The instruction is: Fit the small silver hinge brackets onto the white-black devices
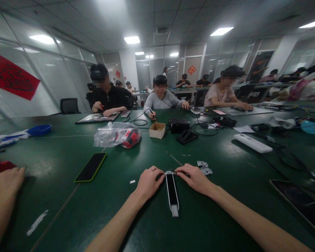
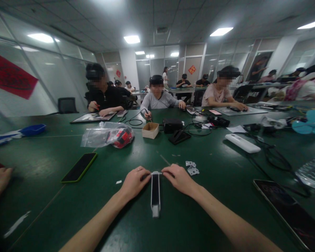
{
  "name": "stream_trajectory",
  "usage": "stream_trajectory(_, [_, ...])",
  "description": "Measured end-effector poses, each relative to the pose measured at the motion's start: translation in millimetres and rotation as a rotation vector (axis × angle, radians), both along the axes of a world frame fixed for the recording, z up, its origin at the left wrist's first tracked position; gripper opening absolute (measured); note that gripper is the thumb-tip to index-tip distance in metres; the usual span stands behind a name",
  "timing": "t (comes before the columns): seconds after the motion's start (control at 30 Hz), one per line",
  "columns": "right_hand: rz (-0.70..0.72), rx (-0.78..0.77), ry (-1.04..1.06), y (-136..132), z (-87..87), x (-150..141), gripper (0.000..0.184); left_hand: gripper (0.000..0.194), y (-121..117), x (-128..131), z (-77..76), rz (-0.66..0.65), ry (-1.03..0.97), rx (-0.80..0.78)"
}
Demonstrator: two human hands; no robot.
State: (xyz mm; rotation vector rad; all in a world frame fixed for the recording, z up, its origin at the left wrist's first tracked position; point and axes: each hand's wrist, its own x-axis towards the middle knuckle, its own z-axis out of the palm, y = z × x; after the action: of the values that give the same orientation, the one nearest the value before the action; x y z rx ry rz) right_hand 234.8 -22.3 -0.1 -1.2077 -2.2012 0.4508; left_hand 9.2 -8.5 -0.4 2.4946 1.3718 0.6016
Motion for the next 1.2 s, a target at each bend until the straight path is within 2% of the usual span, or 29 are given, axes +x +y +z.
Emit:
stream_trajectory(0.43, [-0.008, 0.012, -0.021, -0.3, 0.2, -3.2, 0.022, 0.023, 0.4, 0.6, -0.8, 0.004, 0.013, 0.007])
stream_trajectory(0.73, [-0.1, -0.136, 0.08, -4.9, 7.9, -9.0, 0.021, 0.023, 1.9, 0.3, -3.7, 0.004, 0.016, 0.018])
stream_trajectory(1.2, [-0.107, -0.137, 0.069, -4.3, 7.2, -6.9, 0.02, 0.022, 2.4, -1.0, -3.3, -0.007, 0.025, 0.019])
